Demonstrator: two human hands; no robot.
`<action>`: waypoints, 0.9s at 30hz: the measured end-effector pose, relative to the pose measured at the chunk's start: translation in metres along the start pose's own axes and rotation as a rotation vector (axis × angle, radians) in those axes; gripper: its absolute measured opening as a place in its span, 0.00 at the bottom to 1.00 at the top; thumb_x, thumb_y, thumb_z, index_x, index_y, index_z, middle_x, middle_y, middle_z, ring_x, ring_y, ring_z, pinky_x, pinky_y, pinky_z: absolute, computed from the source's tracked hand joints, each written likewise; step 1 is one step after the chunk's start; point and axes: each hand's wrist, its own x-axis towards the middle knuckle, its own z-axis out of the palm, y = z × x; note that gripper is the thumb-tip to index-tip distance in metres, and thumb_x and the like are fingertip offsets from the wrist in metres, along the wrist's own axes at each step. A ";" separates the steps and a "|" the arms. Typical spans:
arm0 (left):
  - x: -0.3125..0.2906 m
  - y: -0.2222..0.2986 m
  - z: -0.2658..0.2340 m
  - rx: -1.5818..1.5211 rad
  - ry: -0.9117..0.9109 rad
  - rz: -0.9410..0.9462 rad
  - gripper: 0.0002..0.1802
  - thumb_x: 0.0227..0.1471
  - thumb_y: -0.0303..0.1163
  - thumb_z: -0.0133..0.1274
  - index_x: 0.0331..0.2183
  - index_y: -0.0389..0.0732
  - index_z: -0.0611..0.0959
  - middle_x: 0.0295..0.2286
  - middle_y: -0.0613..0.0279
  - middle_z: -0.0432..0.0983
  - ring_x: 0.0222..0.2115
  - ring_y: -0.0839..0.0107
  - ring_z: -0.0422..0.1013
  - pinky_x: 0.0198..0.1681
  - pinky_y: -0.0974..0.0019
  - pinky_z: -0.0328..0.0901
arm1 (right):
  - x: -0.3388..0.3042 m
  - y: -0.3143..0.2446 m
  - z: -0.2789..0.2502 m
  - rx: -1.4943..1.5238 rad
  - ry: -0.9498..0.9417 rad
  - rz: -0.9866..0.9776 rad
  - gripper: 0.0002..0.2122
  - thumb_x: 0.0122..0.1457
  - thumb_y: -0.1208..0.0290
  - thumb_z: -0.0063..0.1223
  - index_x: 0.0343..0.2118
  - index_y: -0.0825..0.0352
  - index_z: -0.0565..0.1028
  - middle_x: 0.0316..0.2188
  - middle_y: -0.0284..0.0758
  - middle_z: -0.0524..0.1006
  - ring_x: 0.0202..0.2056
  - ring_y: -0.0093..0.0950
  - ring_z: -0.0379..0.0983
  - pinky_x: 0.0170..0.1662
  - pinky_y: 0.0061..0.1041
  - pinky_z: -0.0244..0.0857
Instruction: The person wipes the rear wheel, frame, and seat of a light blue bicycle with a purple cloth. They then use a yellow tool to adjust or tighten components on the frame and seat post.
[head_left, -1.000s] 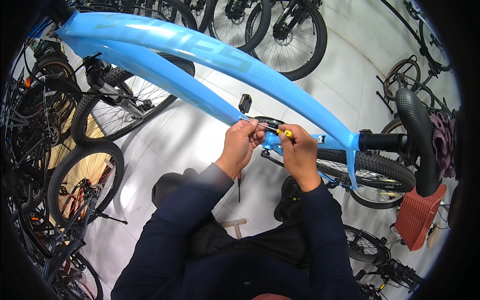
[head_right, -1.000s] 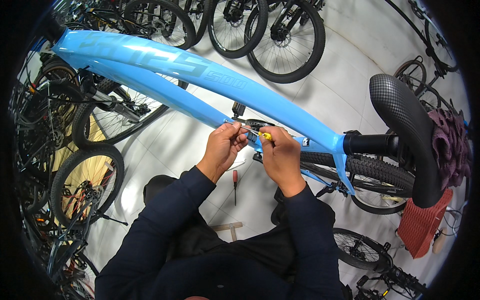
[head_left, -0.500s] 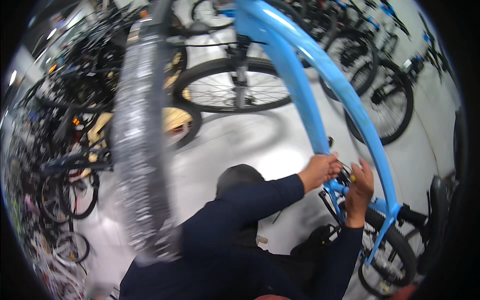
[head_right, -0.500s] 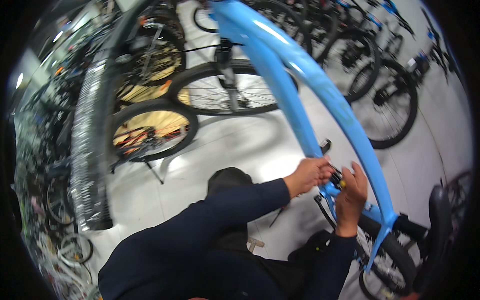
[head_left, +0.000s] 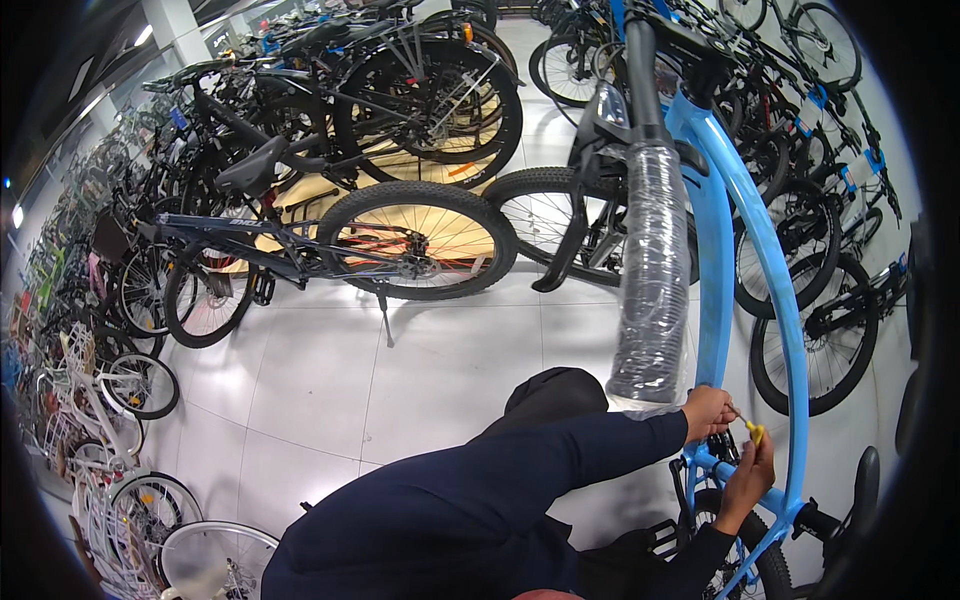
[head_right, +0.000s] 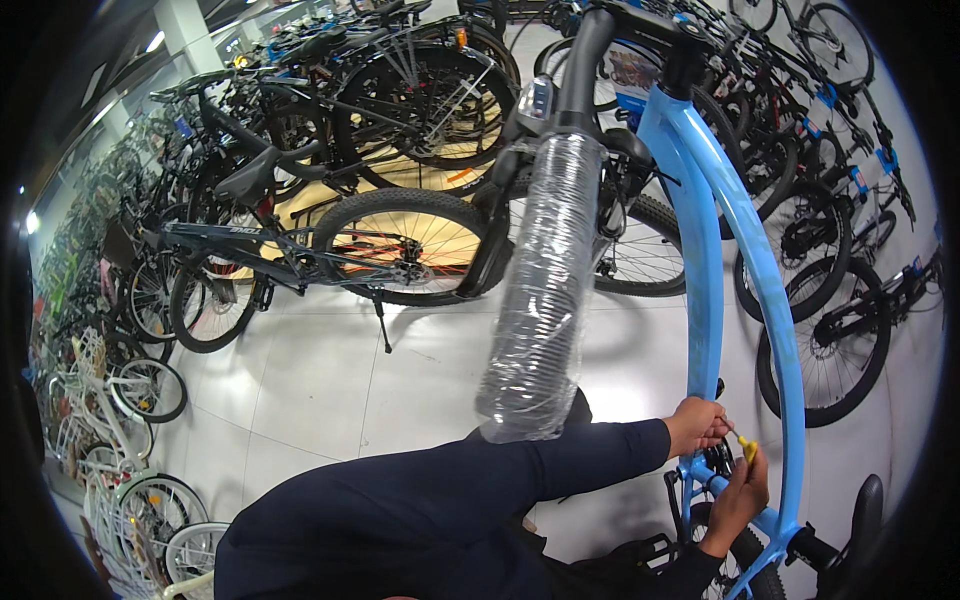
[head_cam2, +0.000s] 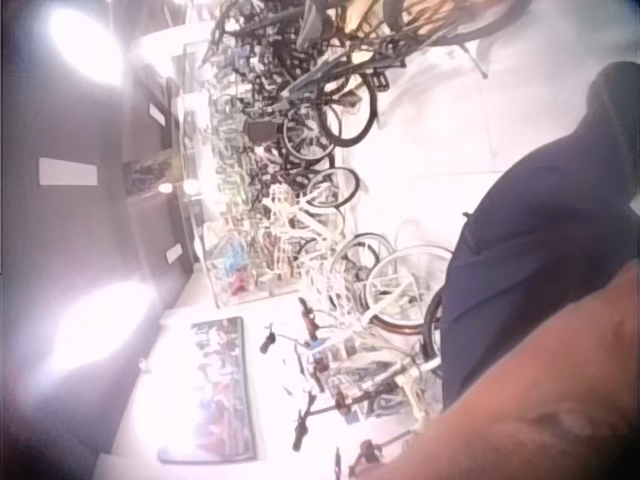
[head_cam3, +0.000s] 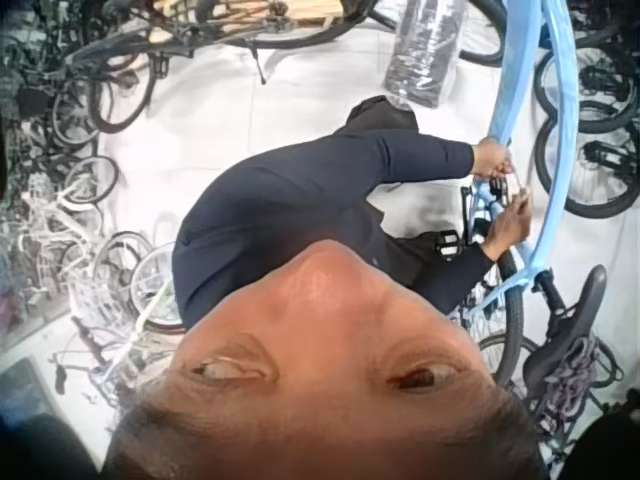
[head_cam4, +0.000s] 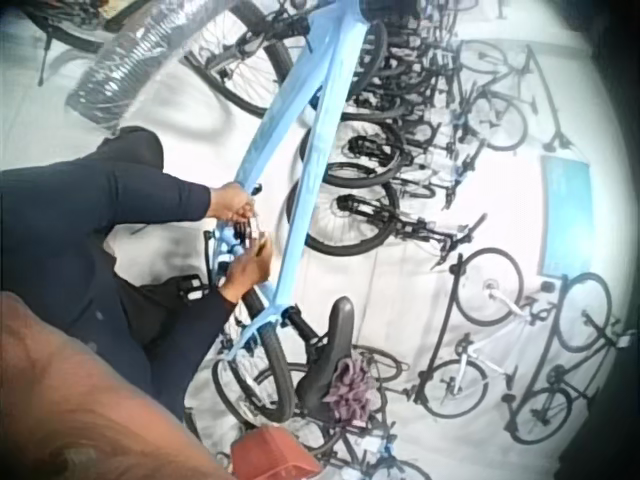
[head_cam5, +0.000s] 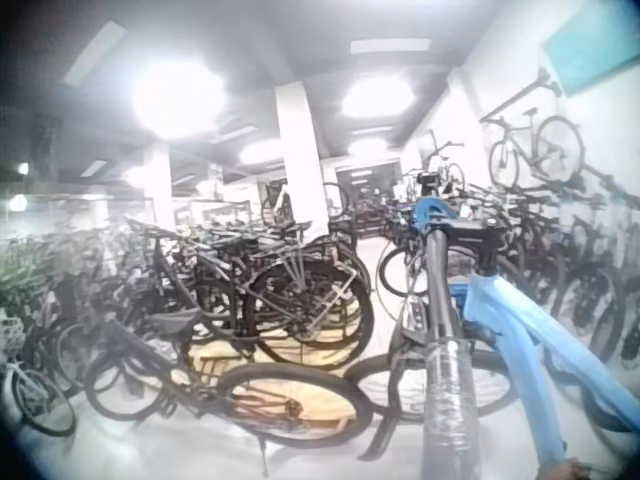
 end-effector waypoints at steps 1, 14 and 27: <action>-0.003 0.002 0.000 0.020 0.015 -0.007 0.12 0.62 0.37 0.50 0.32 0.40 0.80 0.26 0.65 0.79 0.24 0.76 0.74 0.32 0.67 0.71 | 0.000 0.002 0.000 -0.180 0.061 -0.254 0.12 0.67 0.73 0.49 0.51 0.67 0.75 0.46 0.41 0.79 0.41 0.34 0.79 0.44 0.29 0.73; -0.009 0.003 0.008 0.061 0.047 -0.005 0.10 0.60 0.36 0.51 0.36 0.40 0.80 0.29 0.64 0.80 0.29 0.75 0.76 0.37 0.65 0.71 | 0.005 0.009 0.008 -0.150 0.091 -0.059 0.15 0.66 0.78 0.48 0.55 0.67 0.75 0.55 0.45 0.76 0.51 0.39 0.77 0.50 0.30 0.72; -0.017 0.001 0.007 0.037 0.057 -0.006 0.10 0.60 0.35 0.50 0.33 0.40 0.82 0.29 0.66 0.80 0.29 0.75 0.76 0.36 0.68 0.70 | 0.000 -0.008 -0.008 -0.349 0.020 -0.246 0.16 0.62 0.83 0.47 0.52 0.68 0.77 0.56 0.51 0.75 0.53 0.43 0.75 0.56 0.34 0.68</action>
